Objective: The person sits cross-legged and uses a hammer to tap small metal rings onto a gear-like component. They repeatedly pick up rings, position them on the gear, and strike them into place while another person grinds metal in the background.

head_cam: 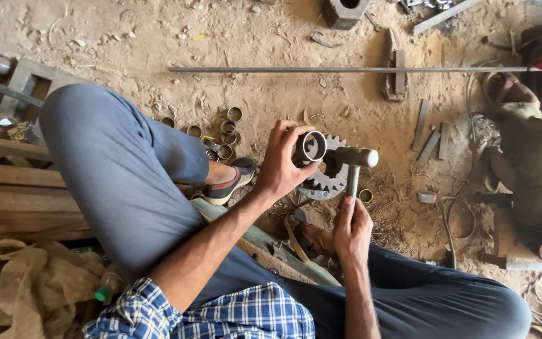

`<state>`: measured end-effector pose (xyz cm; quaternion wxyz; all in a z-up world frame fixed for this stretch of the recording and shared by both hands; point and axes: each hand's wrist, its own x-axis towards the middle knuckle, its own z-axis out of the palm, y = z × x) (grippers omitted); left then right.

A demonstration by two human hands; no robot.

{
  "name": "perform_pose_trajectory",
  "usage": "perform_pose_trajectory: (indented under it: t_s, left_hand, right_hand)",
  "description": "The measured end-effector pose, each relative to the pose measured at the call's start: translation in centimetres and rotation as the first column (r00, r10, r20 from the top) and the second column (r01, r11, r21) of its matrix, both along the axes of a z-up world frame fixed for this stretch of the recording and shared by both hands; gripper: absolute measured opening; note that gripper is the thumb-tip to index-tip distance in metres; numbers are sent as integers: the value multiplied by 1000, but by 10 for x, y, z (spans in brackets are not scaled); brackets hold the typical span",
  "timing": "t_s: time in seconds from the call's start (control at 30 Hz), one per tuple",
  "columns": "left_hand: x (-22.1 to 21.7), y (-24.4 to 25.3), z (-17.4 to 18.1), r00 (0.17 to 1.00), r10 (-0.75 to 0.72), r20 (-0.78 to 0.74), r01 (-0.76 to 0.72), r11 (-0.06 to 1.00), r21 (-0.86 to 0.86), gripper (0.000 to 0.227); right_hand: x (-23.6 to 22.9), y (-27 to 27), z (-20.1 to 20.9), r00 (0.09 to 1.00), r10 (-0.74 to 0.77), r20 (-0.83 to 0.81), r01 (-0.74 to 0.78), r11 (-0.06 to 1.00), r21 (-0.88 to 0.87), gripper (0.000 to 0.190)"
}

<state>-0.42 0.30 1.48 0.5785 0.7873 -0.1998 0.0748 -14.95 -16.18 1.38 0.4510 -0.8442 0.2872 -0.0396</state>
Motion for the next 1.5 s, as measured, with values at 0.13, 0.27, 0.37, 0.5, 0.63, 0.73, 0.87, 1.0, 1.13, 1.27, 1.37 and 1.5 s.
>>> perform_pose_trajectory:
  t_s: [0.13, 0.27, 0.37, 0.5, 0.63, 0.73, 0.87, 1.0, 1.13, 1.27, 1.37, 1.5]
  left_hand:
    - [4, -3, 1, 996, 9, 93, -8, 1000, -12, 63]
    - [6, -3, -5, 999, -48, 1, 48, 995, 82, 65]
    - [6, -6, -10, 998, -50, -37, 55, 989, 139, 67]
    - [6, -8, -15, 992, -70, -109, 91, 977, 194, 71]
    - [8, -9, -18, 994, -71, -84, 84, 983, 165, 63]
    - [8, -8, -20, 998, -56, -36, 63, 967, 245, 62]
    - [8, -10, -21, 997, -35, -71, 51, 970, 240, 63]
    - [8, -8, -19, 998, -31, -58, 45, 969, 243, 62]
    - [9, -7, -19, 1000, -30, -5, 31, 973, 228, 63]
    - [7, -4, -20, 995, -27, -93, 38, 991, 128, 60]
    - [9, -5, -17, 995, 34, -97, -29, 998, 57, 60]
    - [8, -1, -14, 994, 102, -33, -97, 987, 125, 63]
  right_hand:
    - [-2, -3, -7, 999, 18, 29, -17, 999, -32, 46]
    - [-6, -4, -14, 999, 35, 25, -32, 992, -120, 47]
    - [-7, -5, -14, 999, 37, 25, -33, 989, -143, 46]
    - [-4, -1, -1, 999, 51, -4, -51, 984, -171, 42]
    - [3, 2, 31, 987, 140, 73, -111, 943, -313, 41]
    - [4, 6, 61, 992, 103, 79, -81, 966, -245, 39]
    - [6, 12, 90, 925, 197, 324, -82, 938, -336, 35]
    - [15, 24, 88, 940, 210, 271, -133, 952, -277, 33]
    - [20, 20, 72, 971, 236, 27, -223, 947, -231, 31]
    - [5, 15, 57, 939, 252, 235, -108, 863, -494, 34]
    - [0, 13, 42, 911, 327, 250, -64, 712, -699, 36]
    - [-5, 14, 23, 967, 196, -164, -247, 878, -409, 29]
